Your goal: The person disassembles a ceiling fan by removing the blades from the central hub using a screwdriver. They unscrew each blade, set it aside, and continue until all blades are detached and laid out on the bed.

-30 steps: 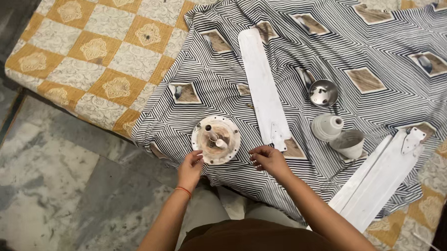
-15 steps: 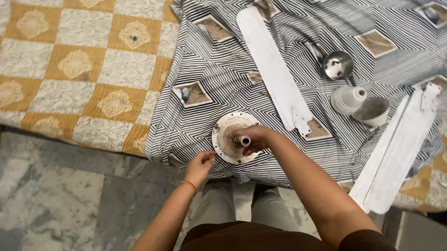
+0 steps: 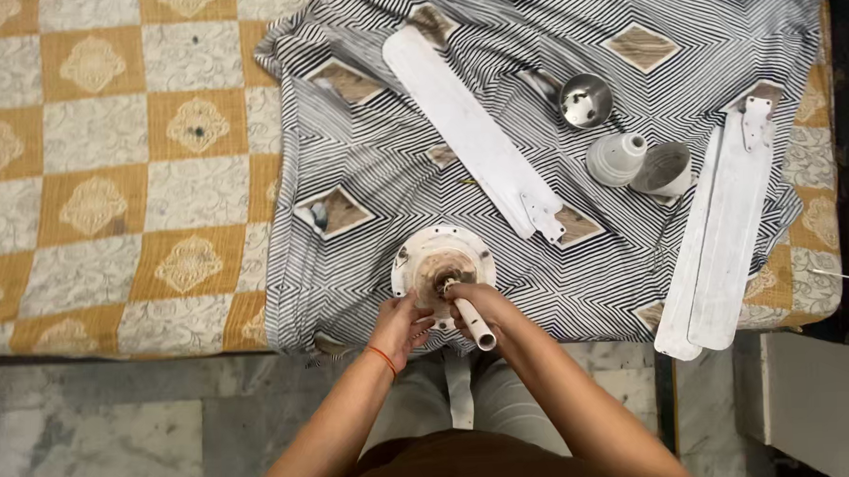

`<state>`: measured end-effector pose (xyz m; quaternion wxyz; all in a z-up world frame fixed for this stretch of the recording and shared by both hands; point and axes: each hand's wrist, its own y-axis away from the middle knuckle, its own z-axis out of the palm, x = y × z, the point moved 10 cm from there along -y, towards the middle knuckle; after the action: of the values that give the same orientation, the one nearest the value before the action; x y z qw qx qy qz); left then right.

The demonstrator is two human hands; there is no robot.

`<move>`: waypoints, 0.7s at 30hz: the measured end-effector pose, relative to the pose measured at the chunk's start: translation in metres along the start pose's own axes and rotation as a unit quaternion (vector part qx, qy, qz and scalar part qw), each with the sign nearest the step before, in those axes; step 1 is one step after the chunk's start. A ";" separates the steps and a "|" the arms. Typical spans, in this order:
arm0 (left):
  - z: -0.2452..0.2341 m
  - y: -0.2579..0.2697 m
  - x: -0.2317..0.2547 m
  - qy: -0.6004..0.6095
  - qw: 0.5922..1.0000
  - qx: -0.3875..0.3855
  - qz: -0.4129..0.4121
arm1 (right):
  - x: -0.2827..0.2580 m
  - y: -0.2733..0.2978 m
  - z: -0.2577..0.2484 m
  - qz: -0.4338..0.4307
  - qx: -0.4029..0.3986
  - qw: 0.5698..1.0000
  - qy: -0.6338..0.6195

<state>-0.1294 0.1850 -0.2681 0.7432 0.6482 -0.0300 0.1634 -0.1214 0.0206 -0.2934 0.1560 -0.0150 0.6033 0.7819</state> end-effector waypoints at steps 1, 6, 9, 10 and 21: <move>0.000 -0.002 0.005 -0.001 1.000 0.005 -0.001 | -0.004 0.006 0.001 0.002 -0.006 1.000 -0.024; 0.009 -0.029 0.010 0.018 1.000 -0.016 0.017 | -0.026 0.000 0.000 -0.036 0.043 0.986 -0.158; 0.012 -0.048 0.024 -0.086 0.988 -0.004 0.130 | -0.043 -0.013 0.002 -0.032 0.053 0.970 -0.235; 0.015 -0.054 0.030 -0.118 0.977 -0.010 0.175 | -0.049 -0.015 0.002 -0.022 0.046 0.968 -0.245; 0.060 -0.082 -0.070 -0.337 0.936 -0.045 0.090 | -0.063 0.006 -0.143 -0.122 0.179 0.976 0.020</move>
<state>-0.1626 0.1038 -0.3552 0.7002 0.6258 -0.3437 -0.0001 -0.0869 -0.1307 -0.3131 0.2382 -0.0755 0.7303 0.6358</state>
